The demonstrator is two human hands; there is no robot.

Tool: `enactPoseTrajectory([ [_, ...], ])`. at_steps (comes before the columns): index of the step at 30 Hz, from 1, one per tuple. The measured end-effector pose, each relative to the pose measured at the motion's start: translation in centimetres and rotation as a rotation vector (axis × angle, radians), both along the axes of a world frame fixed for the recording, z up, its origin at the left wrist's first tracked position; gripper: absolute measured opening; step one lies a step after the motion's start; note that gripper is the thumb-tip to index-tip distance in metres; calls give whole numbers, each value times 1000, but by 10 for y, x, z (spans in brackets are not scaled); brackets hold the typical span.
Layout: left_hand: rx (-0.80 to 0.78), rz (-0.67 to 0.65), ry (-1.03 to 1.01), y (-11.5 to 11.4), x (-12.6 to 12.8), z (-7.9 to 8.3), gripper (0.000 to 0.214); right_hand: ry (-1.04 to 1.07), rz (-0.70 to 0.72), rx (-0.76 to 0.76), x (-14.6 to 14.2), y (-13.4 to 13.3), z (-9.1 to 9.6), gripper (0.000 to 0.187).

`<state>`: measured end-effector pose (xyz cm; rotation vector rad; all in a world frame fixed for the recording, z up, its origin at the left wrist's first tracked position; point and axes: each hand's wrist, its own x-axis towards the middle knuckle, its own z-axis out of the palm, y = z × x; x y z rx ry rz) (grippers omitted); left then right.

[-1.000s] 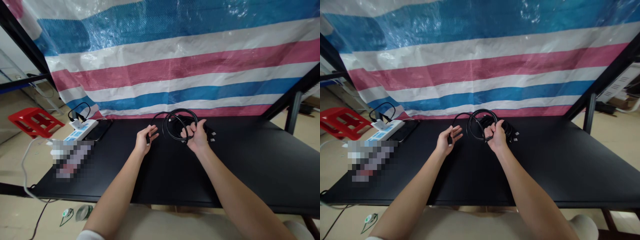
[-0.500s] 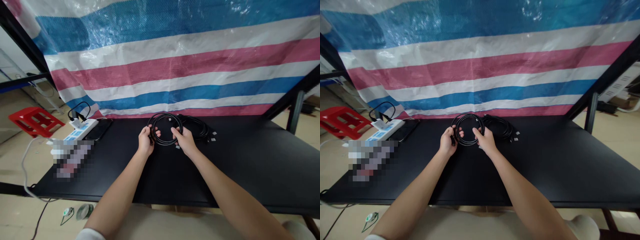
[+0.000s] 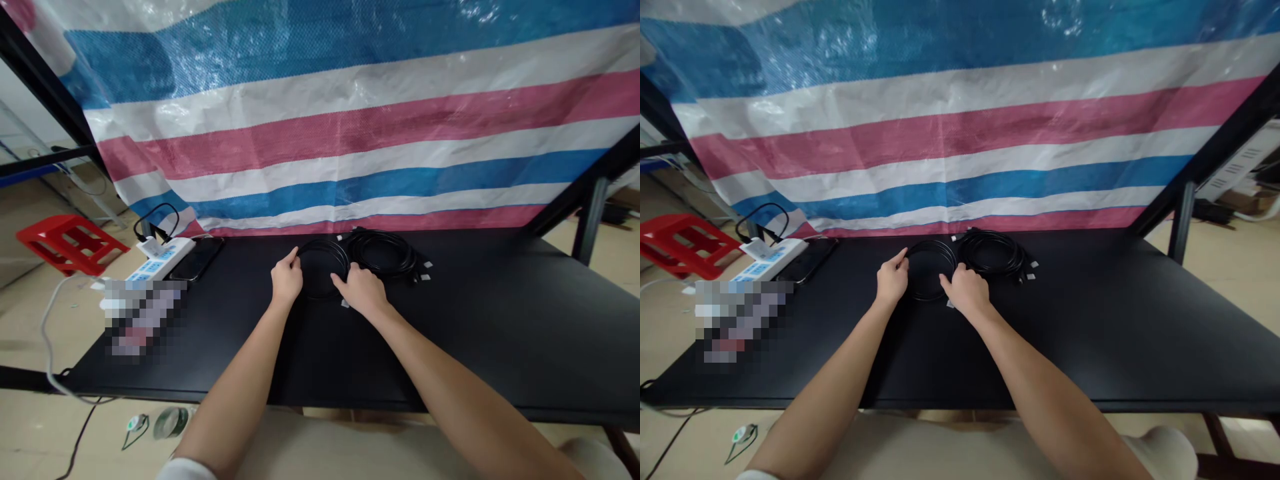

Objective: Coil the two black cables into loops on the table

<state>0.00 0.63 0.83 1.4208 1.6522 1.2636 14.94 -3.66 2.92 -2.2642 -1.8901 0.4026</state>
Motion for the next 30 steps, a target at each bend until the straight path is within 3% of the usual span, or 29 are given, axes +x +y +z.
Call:
enactPoseTrajectory([
  [4, -25, 6, 558, -5, -2, 1, 37, -35, 22, 12, -3, -1, -1, 49],
  [8, 89, -84, 845, -9, -1, 7, 42, -52, 79, 26, -3, -2, -1, 47],
  [10, 148, -283, 865, -10, -3, 12, 36, -56, 90, 32, -2, -1, -2, 45],
  [14, 162, -831, 725, -12, -10, 17, 27, -48, 94, 55, 1, 0, -5, 44],
  [16, 139, -929, 685, -12, -12, 17, 27, -9, 99, 69, 3, 0, -6, 45],
  [21, 109, -820, 755, -10, -11, 13, 23, 220, 118, 190, 14, 5, -6, 45],
  [26, 110, -483, 891, -6, -8, 7, 27, 609, 65, 522, 32, 10, -5, 26],
  [30, 76, -181, 903, -4, -3, 1, 32, 1080, 83, 561, 55, 15, -4, 36],
])
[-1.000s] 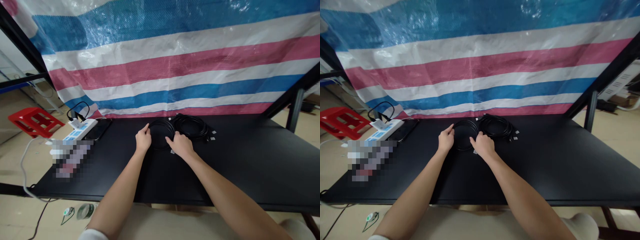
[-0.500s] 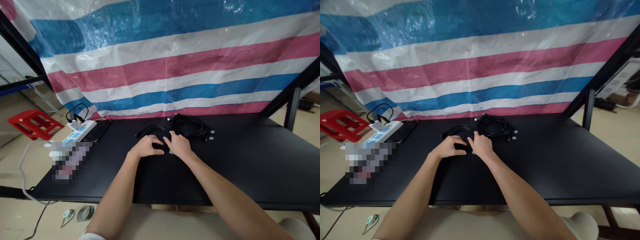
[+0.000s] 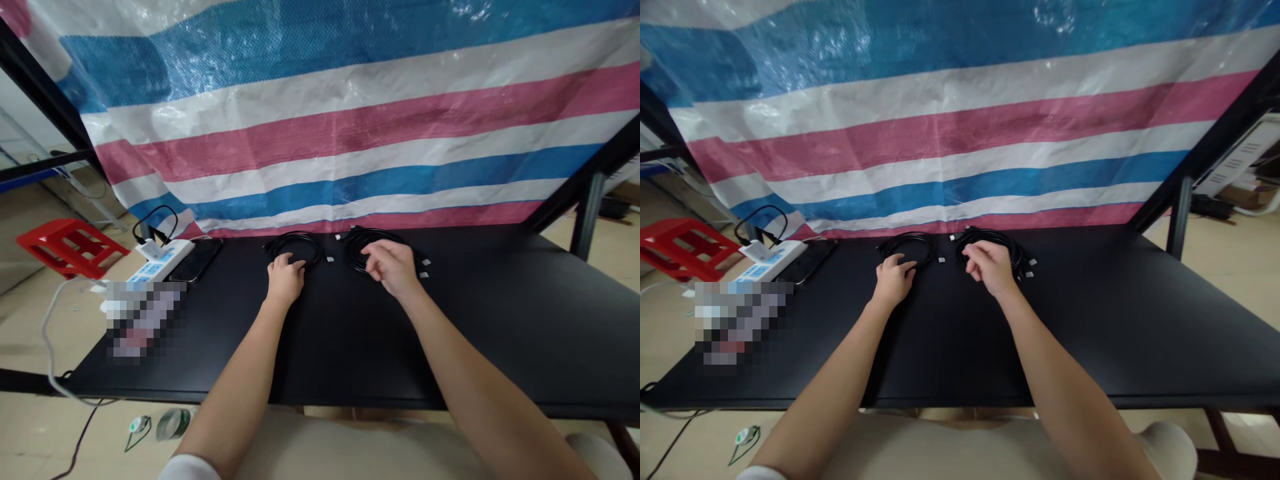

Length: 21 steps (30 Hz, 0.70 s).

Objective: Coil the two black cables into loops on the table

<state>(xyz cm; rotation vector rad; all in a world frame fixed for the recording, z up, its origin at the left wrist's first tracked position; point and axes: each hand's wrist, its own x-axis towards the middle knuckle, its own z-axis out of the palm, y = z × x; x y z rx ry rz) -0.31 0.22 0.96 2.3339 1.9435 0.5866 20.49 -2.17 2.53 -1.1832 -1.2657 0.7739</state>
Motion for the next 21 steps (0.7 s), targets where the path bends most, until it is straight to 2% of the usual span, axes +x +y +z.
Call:
enactPoseTrajectory([
  [2, -28, 103, -24, 0, 2, 0, 40, 101, -140, 52, 15, 4, 1, 37],
  [4, -80, 136, -48, -1, 4, 2, 48, 56, -417, 82, 31, 8, 1, 36],
  [6, -110, 127, -72, -2, 5, 4, 53, -141, -688, -2, 45, 11, 2, 29],
  [8, -114, 120, -98, -3, 6, 5, 55, -349, -825, -149, 53, 12, 2, 21],
  [11, -97, 131, -132, -4, 7, 6, 55, -498, -773, -356, 57, 12, 2, 19],
  [14, -69, 152, -165, -5, 7, 6, 54, -482, -670, -431, 56, 13, 1, 14],
  [17, -51, 167, -197, -5, 7, 6, 52, -341, -638, -336, 55, 16, -2, 8],
  [19, -25, 160, -227, -4, 5, 5, 51, -162, -589, -193, 55, 19, -5, 8],
  [21, 16, 115, -283, -2, 4, 2, 50, 30, -482, -56, 53, 21, -7, 14],
])
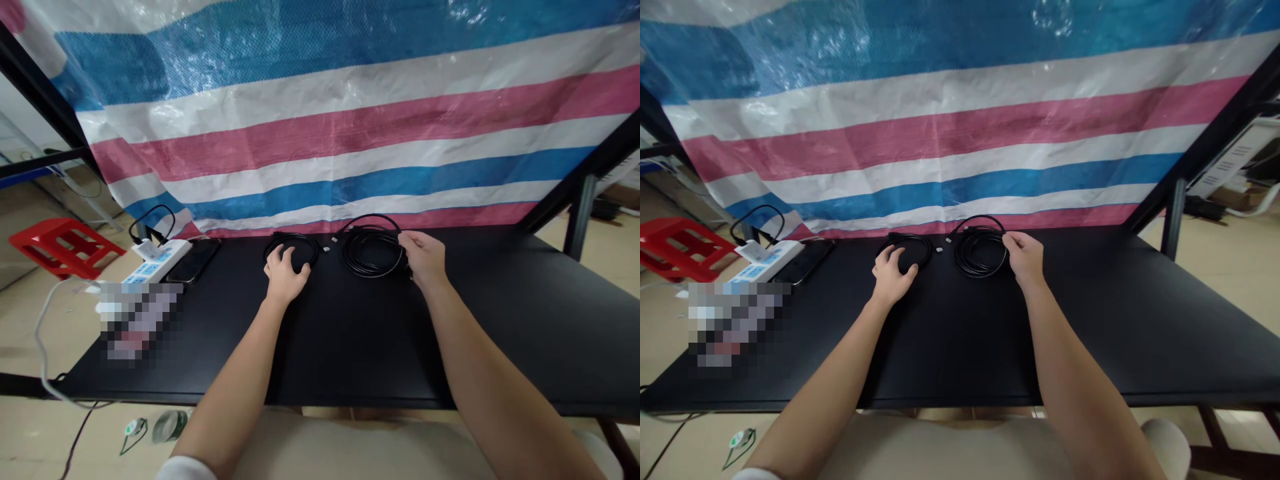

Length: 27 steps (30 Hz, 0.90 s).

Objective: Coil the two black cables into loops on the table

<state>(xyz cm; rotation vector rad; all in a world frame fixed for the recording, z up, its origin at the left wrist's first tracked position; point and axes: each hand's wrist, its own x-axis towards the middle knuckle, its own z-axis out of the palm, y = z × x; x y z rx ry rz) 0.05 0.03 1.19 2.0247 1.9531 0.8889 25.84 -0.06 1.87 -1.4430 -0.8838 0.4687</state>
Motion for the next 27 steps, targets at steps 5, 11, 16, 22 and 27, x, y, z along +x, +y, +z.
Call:
enactPoseTrajectory([
  [5, 118, -251, -193, 0, 1, -4, 51, 227, 362, 185, -9, -7, 4, 28],
  [11, 3, -401, -446, -9, 13, 0, 19, 208, 475, 142, -12, -10, 6, 37],
  [16, 33, -217, -769, -2, 9, 4, 21, -36, 8, 44, 2, -4, 3, 39],
  [22, -58, -64, -1411, 10, -9, 17, 52, -336, -324, -346, 15, -7, 7, 21],
  [27, -180, -87, -1691, 11, -27, 27, 54, -511, -151, -385, 16, -3, -1, 20],
])
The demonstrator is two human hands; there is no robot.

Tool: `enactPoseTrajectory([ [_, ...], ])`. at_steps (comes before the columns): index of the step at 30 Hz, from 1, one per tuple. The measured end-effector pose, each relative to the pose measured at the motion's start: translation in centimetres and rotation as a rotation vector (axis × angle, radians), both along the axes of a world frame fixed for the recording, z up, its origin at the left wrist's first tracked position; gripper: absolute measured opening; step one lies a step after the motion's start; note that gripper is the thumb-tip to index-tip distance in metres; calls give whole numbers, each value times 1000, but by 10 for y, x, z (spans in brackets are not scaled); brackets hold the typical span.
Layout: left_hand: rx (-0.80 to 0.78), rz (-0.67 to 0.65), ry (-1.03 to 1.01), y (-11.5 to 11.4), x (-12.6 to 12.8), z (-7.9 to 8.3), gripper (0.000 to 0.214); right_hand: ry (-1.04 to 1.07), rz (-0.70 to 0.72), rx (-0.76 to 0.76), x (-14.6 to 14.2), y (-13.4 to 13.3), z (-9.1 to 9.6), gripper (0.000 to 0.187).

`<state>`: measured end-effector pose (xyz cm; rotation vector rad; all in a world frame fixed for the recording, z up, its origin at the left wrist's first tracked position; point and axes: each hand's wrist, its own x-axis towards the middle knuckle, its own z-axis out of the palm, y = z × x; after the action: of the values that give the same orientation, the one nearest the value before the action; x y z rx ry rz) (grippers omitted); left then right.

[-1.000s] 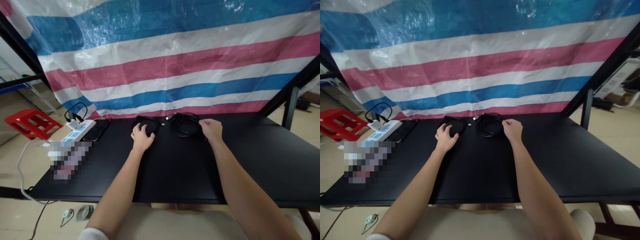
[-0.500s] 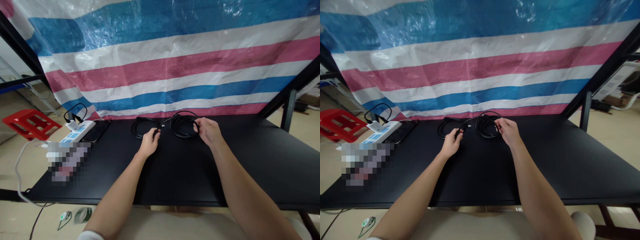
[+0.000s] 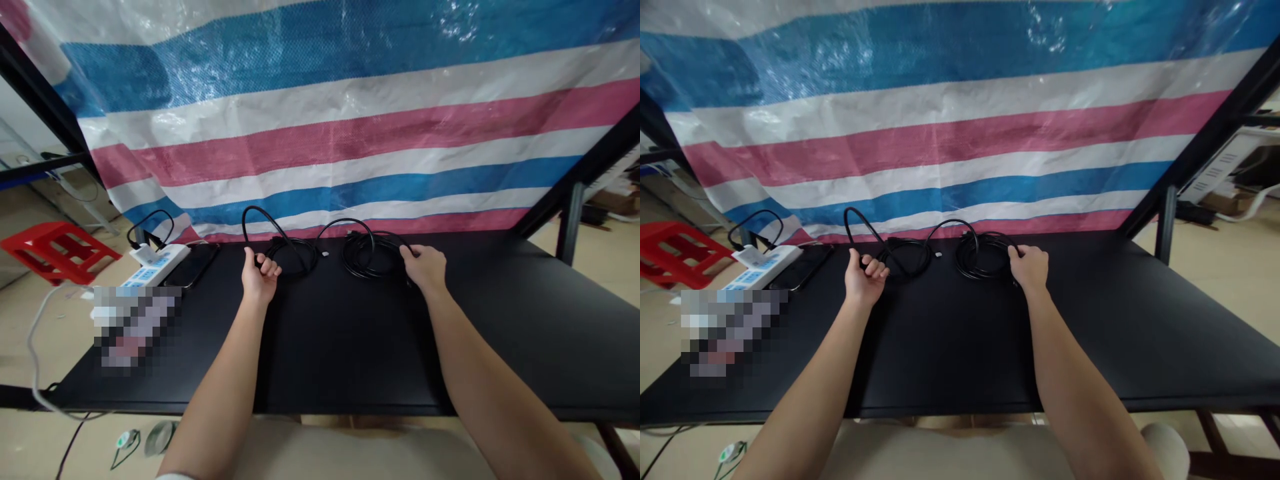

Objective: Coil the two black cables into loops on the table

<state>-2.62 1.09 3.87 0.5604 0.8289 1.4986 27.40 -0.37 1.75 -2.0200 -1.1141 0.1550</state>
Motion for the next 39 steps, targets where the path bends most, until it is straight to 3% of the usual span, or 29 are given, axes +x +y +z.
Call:
enactPoseTrajectory([
  [4, 17, 32, -54, 1, -9, 0, 53, 225, -3, 233, 7, 7, -11, 49],
  [6, 45, 59, -82, 1, -13, -1, 53, 326, -22, 305, 11, 8, -12, 53],
  [8, 84, 66, -122, 1, -18, -1, 53, 281, -19, 247, 12, 6, -10, 38],
  [10, 111, 71, -174, 1, -23, -1, 54, 137, 6, 97, 9, 3, -5, 26],
  [14, 112, 115, -227, 2, -31, -2, 57, -87, 29, -184, -4, -5, 4, 28],
  [17, 91, 143, -221, 6, -34, -4, 57, -102, -3, -197, -10, -7, 5, 21],
  [20, 68, 161, -207, 9, -34, -5, 55, 29, -47, 32, -7, -4, 1, 10],
  [22, 62, 166, -211, 9, -33, -4, 52, 272, -54, 267, -1, 1, -2, 7],
  [26, 38, 165, -300, 5, -27, 3, 50, 832, 67, 604, 11, 9, -7, 31],
  [28, 34, 165, -346, 2, -23, 7, 50, 909, 161, 691, 13, 11, -8, 41],
  [31, 17, 158, -364, -2, -17, 10, 47, 633, 246, 718, 5, 10, -12, 54],
  [34, 4, 144, -339, -3, -15, 10, 45, 289, 211, 628, -9, 7, -16, 71],
  [36, 21, 120, -315, -3, -15, 7, 42, 221, 143, 559, -14, 6, -17, 67],
  [39, 54, 86, -282, -2, -16, 5, 36, 305, 61, 534, -15, 5, -13, 47],
])
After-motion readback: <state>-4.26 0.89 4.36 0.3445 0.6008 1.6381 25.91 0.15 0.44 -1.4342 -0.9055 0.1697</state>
